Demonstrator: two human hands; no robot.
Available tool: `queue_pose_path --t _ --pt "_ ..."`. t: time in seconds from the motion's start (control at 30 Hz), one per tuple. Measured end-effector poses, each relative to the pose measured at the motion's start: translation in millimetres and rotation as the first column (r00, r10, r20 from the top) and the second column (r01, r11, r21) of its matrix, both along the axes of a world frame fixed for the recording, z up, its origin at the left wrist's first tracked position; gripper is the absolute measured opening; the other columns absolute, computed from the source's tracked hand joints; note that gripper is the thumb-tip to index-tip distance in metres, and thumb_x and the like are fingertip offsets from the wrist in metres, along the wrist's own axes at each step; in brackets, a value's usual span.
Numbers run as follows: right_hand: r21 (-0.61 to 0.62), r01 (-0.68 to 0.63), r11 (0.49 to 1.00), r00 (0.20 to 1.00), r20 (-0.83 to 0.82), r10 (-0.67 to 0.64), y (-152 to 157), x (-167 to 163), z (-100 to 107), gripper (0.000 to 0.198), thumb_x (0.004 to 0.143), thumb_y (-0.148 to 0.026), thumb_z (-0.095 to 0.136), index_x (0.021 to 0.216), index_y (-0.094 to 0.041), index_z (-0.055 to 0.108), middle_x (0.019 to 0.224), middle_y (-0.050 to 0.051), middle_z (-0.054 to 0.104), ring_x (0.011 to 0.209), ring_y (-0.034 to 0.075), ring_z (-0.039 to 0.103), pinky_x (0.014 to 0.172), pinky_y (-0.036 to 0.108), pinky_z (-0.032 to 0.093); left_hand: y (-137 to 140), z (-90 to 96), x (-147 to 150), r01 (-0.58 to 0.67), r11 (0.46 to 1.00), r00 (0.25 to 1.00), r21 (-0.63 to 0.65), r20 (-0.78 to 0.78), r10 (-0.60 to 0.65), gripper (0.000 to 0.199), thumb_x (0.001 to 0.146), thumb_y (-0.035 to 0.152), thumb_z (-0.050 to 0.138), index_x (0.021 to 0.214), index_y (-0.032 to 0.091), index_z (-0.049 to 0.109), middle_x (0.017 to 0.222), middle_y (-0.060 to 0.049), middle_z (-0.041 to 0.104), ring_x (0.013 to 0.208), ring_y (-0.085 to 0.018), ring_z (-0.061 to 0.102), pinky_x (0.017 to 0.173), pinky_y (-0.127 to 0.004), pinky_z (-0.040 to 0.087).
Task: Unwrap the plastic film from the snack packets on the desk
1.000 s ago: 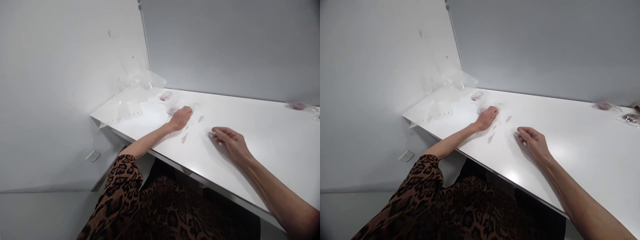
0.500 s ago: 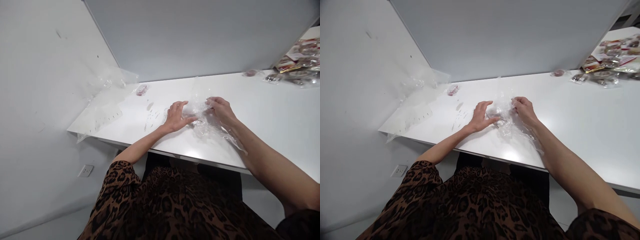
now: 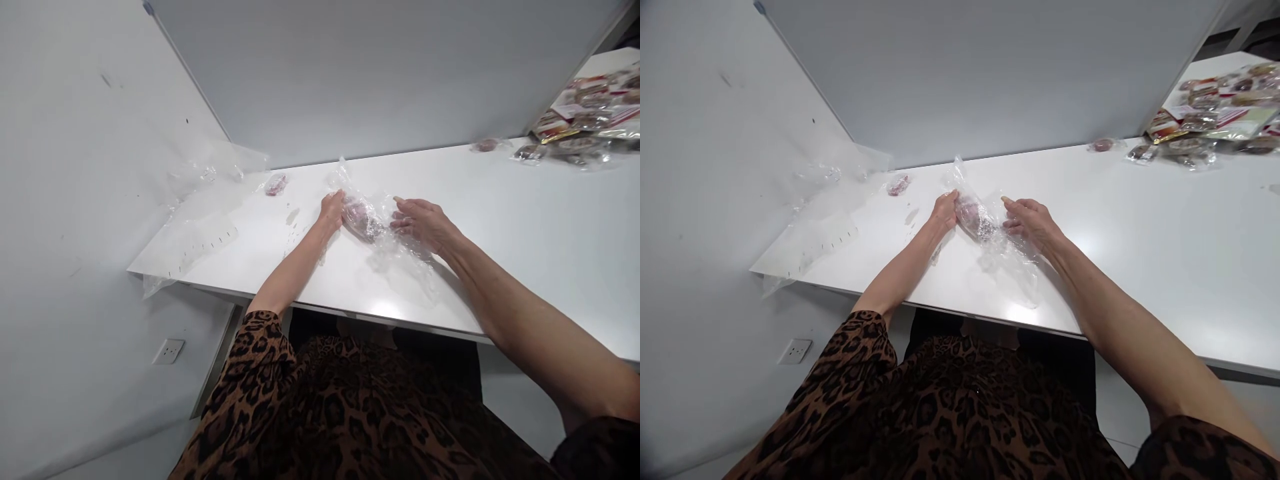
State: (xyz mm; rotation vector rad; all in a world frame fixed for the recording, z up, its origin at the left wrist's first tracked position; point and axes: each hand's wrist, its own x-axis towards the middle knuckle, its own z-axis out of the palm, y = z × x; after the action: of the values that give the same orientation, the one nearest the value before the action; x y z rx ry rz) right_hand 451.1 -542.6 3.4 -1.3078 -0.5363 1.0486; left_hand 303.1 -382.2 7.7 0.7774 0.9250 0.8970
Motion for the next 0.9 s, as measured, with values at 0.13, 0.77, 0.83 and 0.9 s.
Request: queue_pose_path --t 0.13,0.77,0.83,0.9 --pt "-0.064 -0.145 0.987 0.989 -0.053 0.141 -3.7 -1.3 3.9 0.04 0.059 -0.031 0.104 0.078 -0.017 0.072 0.076 0.005 0.068 0.059 0.011 0.057 0.043 0.019 0.047 -15.5 -1.8 11.1 0.06 0.991 0.993 -0.119 0.106 -0.047 0.013 0.101 0.014 0.059 0.088 0.016 0.063 0.061 0.004 0.059 0.056 -0.011 0.06 0.078 -0.027 0.058" --pt "0.411 0.052 0.91 0.998 0.018 -0.065 -5.3 -8.4 45.8 0.018 0.09 -0.036 0.075 0.089 -0.027 0.06 0.114 0.003 0.075 0.09 0.016 0.068 0.073 0.028 0.055 -62.4 12.0 -5.0 0.484 0.852 0.869 -0.202 0.224 -0.441 0.016 0.091 0.01 0.074 0.106 0.014 0.07 0.088 -0.006 0.073 0.08 -0.016 0.071 0.096 -0.039 0.06" --pt "0.438 0.051 0.898 0.999 -0.015 -0.049 -2.1 -0.8 50.0 0.009 0.095 -0.034 0.067 0.09 -0.027 0.063 0.12 0.004 0.074 0.09 0.016 0.066 0.075 0.03 0.055 -59.5 12.2 -5.7 0.453 0.862 0.882 -0.226 0.257 -0.396 0.021 0.097 0.022 0.07 0.116 0.012 0.068 0.088 -0.007 0.072 0.081 -0.018 0.072 0.093 -0.038 0.062" --pt "0.453 0.064 0.889 0.998 -0.042 -0.051 1.5 4.7 55.3 0.011 0.099 -0.032 0.06 0.089 -0.027 0.063 0.124 0.006 0.073 0.091 0.016 0.066 0.076 0.031 0.055 -57.5 14.2 -8.7 0.46 0.853 0.873 -0.248 0.303 -0.383 0.044 0.101 0.047 0.065 0.13 0.012 0.063 0.091 -0.009 0.072 0.083 -0.022 0.075 0.089 -0.041 0.064"
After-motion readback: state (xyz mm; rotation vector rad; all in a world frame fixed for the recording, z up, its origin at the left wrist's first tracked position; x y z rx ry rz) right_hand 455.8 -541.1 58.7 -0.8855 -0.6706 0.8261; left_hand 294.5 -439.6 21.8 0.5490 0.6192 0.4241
